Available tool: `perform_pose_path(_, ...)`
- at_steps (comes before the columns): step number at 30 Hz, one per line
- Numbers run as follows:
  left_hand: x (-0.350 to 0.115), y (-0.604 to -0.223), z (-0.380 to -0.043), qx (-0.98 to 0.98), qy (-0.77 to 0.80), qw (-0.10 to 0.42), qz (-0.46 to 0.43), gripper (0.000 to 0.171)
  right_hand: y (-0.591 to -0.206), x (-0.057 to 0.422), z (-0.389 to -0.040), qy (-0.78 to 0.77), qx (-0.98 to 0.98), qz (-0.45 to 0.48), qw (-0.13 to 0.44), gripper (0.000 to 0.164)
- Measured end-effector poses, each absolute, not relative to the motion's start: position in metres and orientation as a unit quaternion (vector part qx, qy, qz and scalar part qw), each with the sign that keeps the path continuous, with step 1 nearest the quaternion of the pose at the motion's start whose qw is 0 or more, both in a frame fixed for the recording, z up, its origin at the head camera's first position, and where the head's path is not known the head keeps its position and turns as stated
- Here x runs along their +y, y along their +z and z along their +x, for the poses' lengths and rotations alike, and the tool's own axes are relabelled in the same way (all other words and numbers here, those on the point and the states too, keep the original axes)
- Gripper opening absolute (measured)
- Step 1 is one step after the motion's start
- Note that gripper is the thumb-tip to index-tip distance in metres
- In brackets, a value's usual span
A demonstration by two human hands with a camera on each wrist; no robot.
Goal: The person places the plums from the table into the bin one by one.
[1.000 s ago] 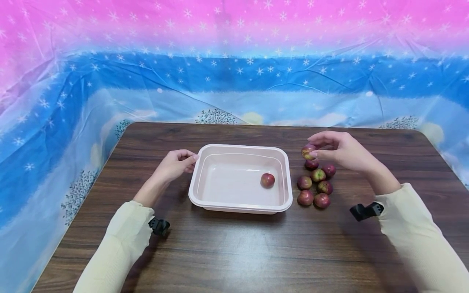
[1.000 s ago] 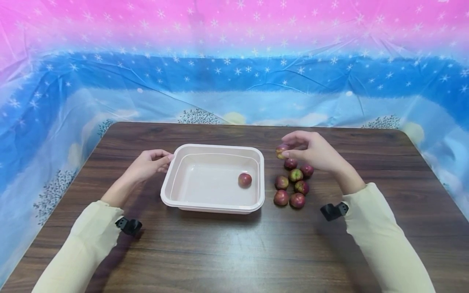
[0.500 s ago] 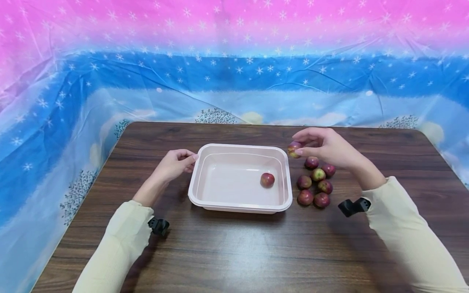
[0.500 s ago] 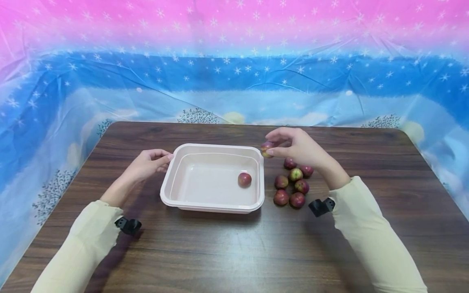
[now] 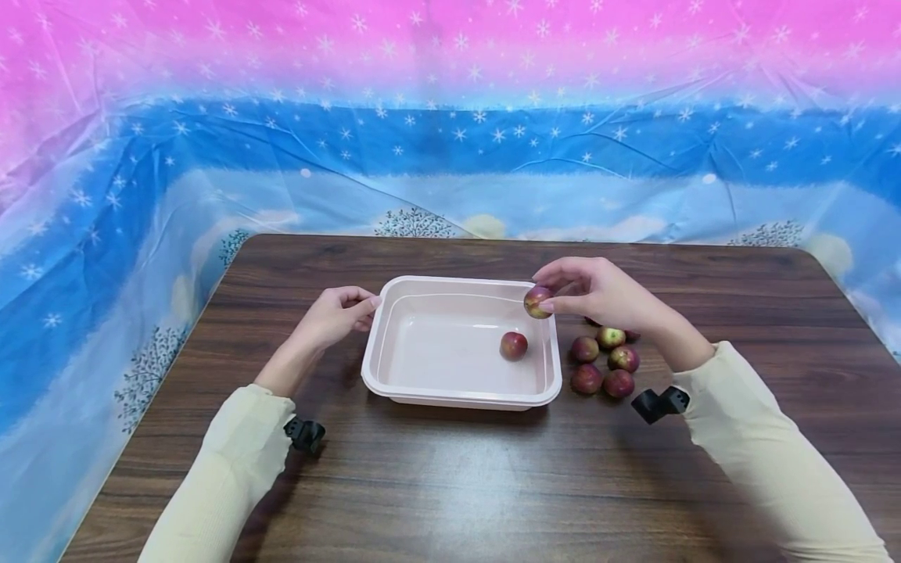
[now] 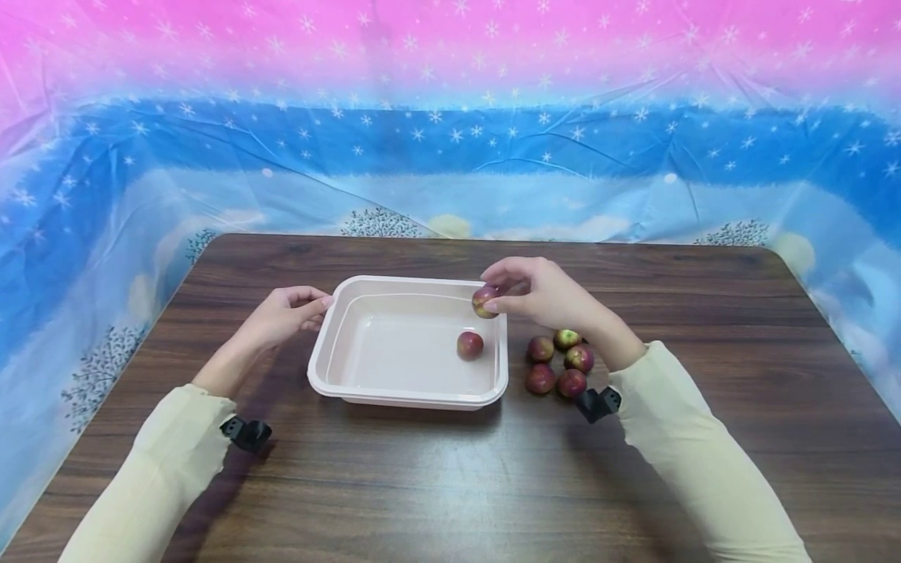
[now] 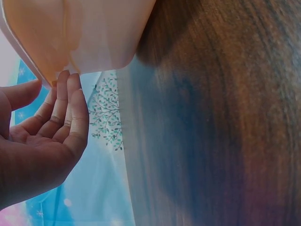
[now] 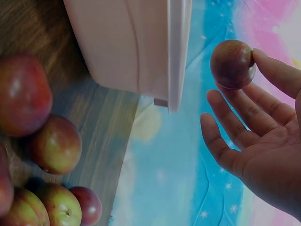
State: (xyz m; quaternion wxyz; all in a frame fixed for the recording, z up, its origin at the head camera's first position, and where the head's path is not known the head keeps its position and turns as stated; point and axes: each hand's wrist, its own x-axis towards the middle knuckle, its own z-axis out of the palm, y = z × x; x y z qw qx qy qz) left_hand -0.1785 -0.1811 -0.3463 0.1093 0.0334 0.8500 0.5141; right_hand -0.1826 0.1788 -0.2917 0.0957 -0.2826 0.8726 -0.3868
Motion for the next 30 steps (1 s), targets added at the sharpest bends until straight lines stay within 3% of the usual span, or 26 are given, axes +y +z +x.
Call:
perform_pose_path(17,-0.181,-0.349,-0.18,0.844,0.525,0.102,0.04,0.029,-0.304,0.173,-0.176,-0.383,0.868,-0.297,0.11,0.036)
perform_pose_path(30,-0.181,-0.349,-0.18,0.846,0.521,0.103,0.037,0.029,-0.304,0.176,-0.175,-0.388,0.862,-0.312,0.099,0.028)
